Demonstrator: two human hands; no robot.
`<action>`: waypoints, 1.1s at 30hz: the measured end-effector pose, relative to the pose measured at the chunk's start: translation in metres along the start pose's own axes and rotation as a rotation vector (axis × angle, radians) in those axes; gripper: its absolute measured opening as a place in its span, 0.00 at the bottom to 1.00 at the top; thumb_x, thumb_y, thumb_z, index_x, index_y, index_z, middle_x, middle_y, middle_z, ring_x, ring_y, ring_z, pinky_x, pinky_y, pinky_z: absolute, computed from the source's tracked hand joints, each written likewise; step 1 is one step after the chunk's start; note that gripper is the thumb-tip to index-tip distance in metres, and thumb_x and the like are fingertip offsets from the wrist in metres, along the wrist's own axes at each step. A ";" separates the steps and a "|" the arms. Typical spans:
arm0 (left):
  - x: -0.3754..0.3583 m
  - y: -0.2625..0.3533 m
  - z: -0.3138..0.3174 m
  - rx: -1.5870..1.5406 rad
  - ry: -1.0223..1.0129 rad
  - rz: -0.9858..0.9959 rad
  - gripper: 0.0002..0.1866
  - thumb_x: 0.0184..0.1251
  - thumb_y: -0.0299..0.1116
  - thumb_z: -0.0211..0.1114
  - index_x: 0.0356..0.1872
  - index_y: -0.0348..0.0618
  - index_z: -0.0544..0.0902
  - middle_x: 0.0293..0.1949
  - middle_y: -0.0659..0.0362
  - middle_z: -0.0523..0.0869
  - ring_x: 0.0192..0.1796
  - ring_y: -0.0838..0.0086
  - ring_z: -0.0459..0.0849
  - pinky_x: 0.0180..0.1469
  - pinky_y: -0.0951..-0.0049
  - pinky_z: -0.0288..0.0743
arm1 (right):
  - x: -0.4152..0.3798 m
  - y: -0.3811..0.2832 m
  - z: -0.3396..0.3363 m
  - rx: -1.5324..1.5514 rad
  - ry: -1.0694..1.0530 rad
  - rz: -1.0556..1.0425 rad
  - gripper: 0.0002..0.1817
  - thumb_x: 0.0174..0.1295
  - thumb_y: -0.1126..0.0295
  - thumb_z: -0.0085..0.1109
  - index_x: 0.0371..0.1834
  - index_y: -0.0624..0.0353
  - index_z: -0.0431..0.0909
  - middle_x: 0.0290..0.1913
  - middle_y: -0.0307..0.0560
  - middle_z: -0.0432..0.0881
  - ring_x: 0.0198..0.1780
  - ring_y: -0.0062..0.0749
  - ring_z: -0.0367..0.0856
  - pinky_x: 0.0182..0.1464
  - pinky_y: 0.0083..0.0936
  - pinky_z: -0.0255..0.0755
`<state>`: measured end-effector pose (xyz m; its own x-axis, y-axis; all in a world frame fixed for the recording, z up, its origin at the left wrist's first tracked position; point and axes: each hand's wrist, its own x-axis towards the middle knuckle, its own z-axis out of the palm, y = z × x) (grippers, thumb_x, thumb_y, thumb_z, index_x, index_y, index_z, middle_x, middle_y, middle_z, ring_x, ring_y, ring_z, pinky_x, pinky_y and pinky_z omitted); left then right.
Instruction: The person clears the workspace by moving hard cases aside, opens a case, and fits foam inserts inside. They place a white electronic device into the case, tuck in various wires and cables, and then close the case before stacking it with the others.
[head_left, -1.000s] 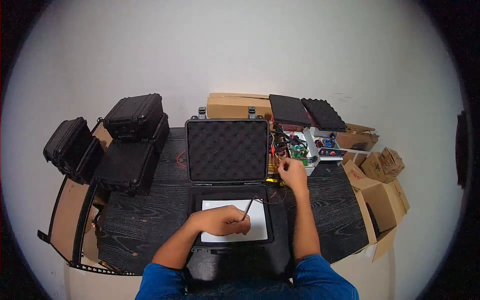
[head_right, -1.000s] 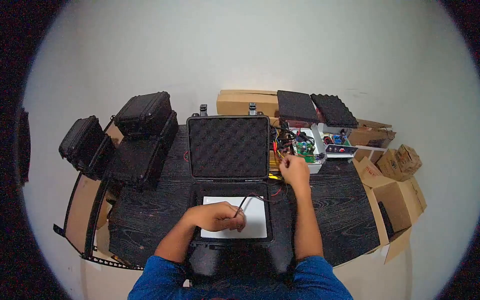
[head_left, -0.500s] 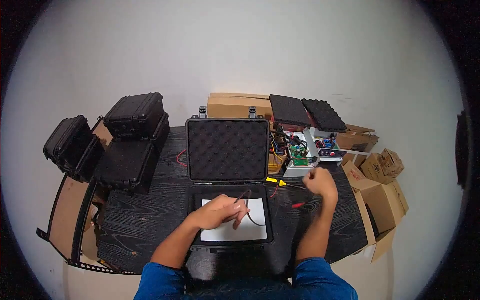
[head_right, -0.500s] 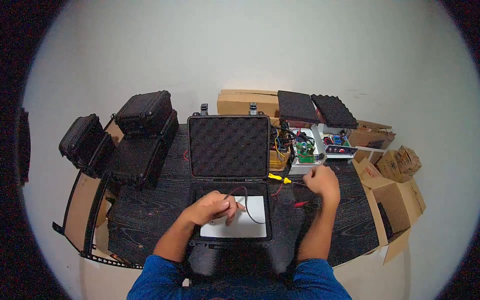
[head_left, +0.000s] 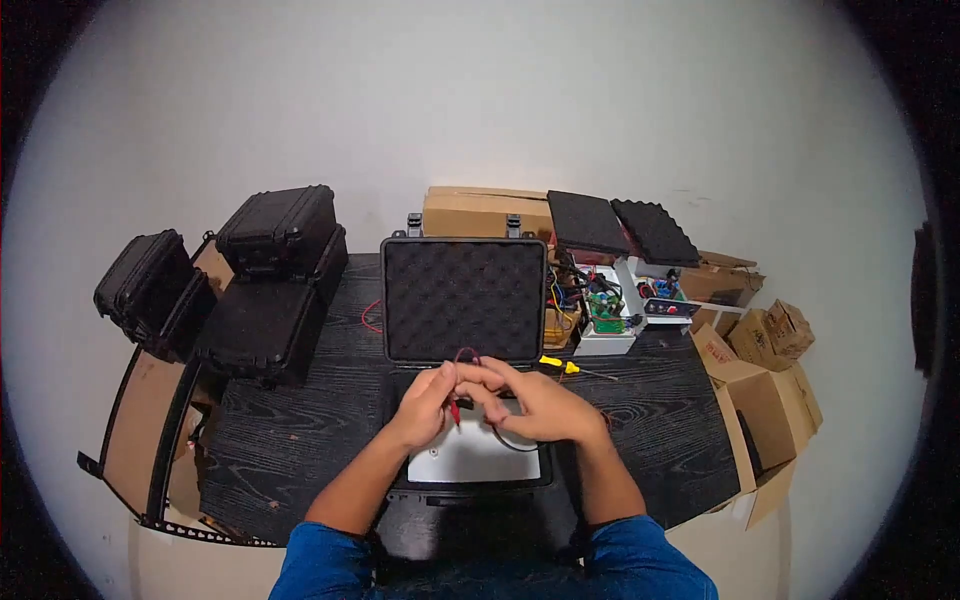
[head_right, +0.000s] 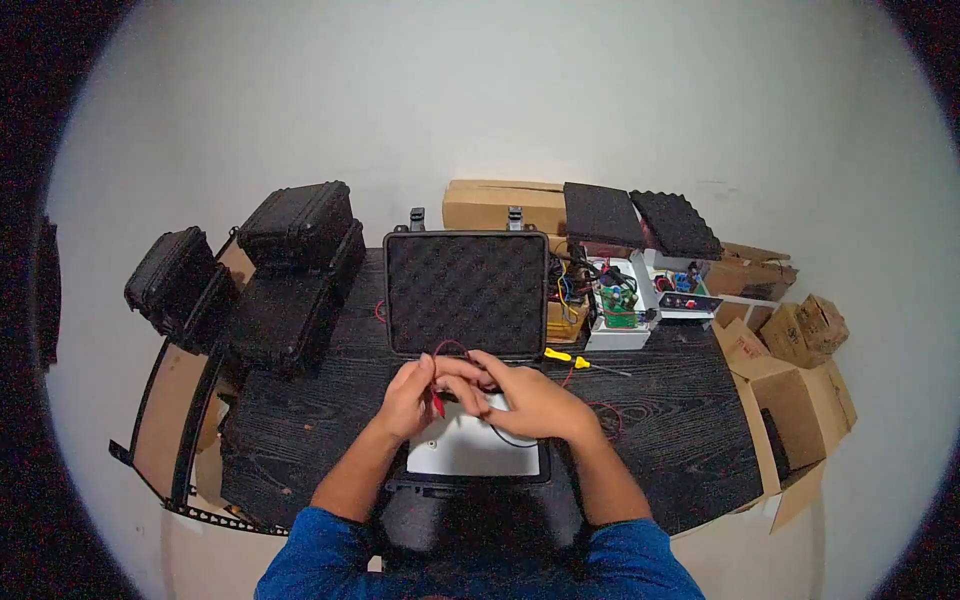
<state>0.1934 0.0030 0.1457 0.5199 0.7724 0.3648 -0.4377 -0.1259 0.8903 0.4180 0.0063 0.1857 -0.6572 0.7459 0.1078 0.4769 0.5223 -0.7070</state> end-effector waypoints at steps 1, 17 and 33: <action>0.002 0.007 -0.001 0.033 -0.012 0.025 0.40 0.91 0.56 0.34 0.65 0.22 0.78 0.45 0.45 0.92 0.52 0.60 0.90 0.66 0.59 0.77 | 0.003 0.000 0.003 0.016 -0.024 0.020 0.40 0.64 0.63 0.70 0.79 0.61 0.64 0.57 0.67 0.87 0.60 0.62 0.87 0.61 0.47 0.80; 0.012 0.001 -0.006 0.086 0.105 0.065 0.35 0.90 0.44 0.46 0.85 0.35 0.47 0.73 0.41 0.79 0.83 0.56 0.66 0.85 0.57 0.50 | -0.001 0.005 0.025 -0.141 0.163 -0.044 0.25 0.66 0.66 0.67 0.64 0.63 0.77 0.33 0.55 0.86 0.35 0.53 0.88 0.40 0.41 0.79; 0.010 0.000 0.001 -0.002 0.119 -0.084 0.36 0.90 0.46 0.48 0.87 0.41 0.47 0.76 0.45 0.76 0.75 0.63 0.75 0.80 0.61 0.61 | 0.006 -0.009 0.031 -0.235 0.379 0.101 0.13 0.70 0.56 0.65 0.40 0.54 0.87 0.29 0.54 0.89 0.34 0.56 0.90 0.40 0.51 0.81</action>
<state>0.1992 0.0098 0.1499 0.4641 0.8485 0.2543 -0.3978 -0.0569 0.9157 0.3920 -0.0068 0.1715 -0.3616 0.8734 0.3262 0.6758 0.4865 -0.5537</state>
